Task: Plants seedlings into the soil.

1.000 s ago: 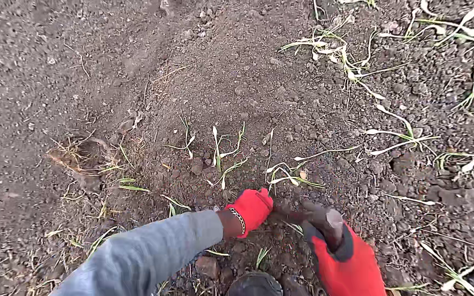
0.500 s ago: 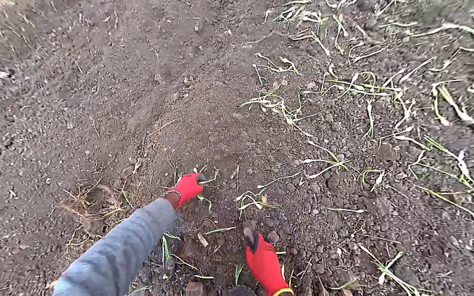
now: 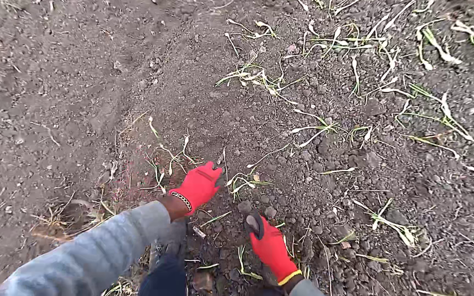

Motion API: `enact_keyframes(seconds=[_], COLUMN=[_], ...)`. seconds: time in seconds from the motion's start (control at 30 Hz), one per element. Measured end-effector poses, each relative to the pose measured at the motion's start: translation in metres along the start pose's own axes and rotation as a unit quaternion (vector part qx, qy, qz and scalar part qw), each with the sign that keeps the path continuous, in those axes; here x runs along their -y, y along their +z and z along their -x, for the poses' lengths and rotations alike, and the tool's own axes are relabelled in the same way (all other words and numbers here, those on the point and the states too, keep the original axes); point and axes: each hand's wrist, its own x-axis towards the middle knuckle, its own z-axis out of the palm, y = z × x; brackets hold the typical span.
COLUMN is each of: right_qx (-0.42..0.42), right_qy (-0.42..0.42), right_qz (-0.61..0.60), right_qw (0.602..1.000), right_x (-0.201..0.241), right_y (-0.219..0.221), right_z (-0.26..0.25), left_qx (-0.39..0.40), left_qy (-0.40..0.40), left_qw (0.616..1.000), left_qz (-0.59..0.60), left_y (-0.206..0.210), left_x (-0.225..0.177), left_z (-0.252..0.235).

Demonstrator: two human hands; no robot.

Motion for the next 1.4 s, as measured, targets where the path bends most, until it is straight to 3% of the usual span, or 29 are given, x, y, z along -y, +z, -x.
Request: enact_keyframes(seconds=[0.13,0.2,0.27,0.33,0.4,0.5,0.57,0.63,0.7,0.8,0.87,0.93,0.97,1.03,1.17,1.27,1.33,1.4], right_qx=[-0.007,-0.012,-0.009,-0.013,-0.053,-0.225,-0.26,-0.281,-0.28,-0.181,-0.118,-0.141,-0.173,-0.224,-0.16,-0.148,-0.224,-0.252], right_qy=[-0.004,0.006,0.038,0.075,0.067,-0.096,-0.242,-0.289,-0.247,-0.147,-0.072,-0.066,-0.08,-0.101,-0.05,-0.067,-0.158,-0.265], right_qz=[-0.042,-0.045,-0.041,-0.023,-0.011,-0.119,-0.288,-0.307,-0.197,-0.02,0.008,0.0,-0.002,-0.011,0.025,0.046,0.019,-0.122], right_qw=[0.999,0.999,0.998,0.997,0.996,0.962,0.889,0.862,0.907,0.972,0.99,0.988,0.982,0.969,0.986,0.986,0.962,0.923], right_x=[0.0,-0.009,-0.01,0.006,0.046,0.11,0.155,0.173,0.184,0.144,0.116,0.109,0.106,0.099,0.068,0.106,0.151,0.203], right_y=[0.019,0.013,0.002,-0.026,-0.065,-0.125,-0.161,-0.162,-0.126,-0.008,0.017,-0.009,-0.023,-0.04,-0.006,-0.037,-0.076,-0.112], right_z=[0.007,0.004,0.011,0.02,0.022,0.047,0.056,0.043,0.009,-0.079,-0.091,-0.064,-0.042,-0.01,-0.041,-0.053,-0.03,-0.007], left_qx=[0.056,0.0,-0.043,-0.043,-0.051,-0.075,-0.082,-0.102,-0.156,-0.21,-0.165,-0.048,-0.002,0.057,-0.062,-0.012,0.013,-0.002], left_qy=[0.091,0.128,0.151,0.104,0.0,-0.1,-0.13,-0.151,-0.157,-0.143,-0.102,-0.036,-0.01,0.0,-0.048,-0.048,-0.024,-0.028], left_qw=[0.994,0.99,0.98,0.97,0.942,0.853,0.812,0.788,0.774,0.797,0.863,0.93,0.946,0.957,0.975,0.99,0.993,0.988], left_qz=[0.005,0.055,0.126,0.217,0.332,0.506,0.562,0.588,0.594,0.548,0.467,0.364,0.325,0.286,0.207,0.134,0.118,0.155], left_y=[0.083,0.106,0.1,0.071,0.052,0.063,0.073,0.071,0.054,0.03,0.052,0.104,0.131,0.138,0.096,0.097,0.107,0.111], left_x=[-0.054,-0.058,-0.038,-0.016,0.016,0.069,0.096,0.113,0.121,0.109,0.077,0.041,0.029,0.032,0.083,0.099,0.101,0.11], left_z=[-0.056,-0.074,-0.071,-0.046,-0.019,0.018,0.034,0.047,0.047,0.026,0.006,-0.006,-0.001,0.007,-0.01,-0.054,-0.06,-0.045])
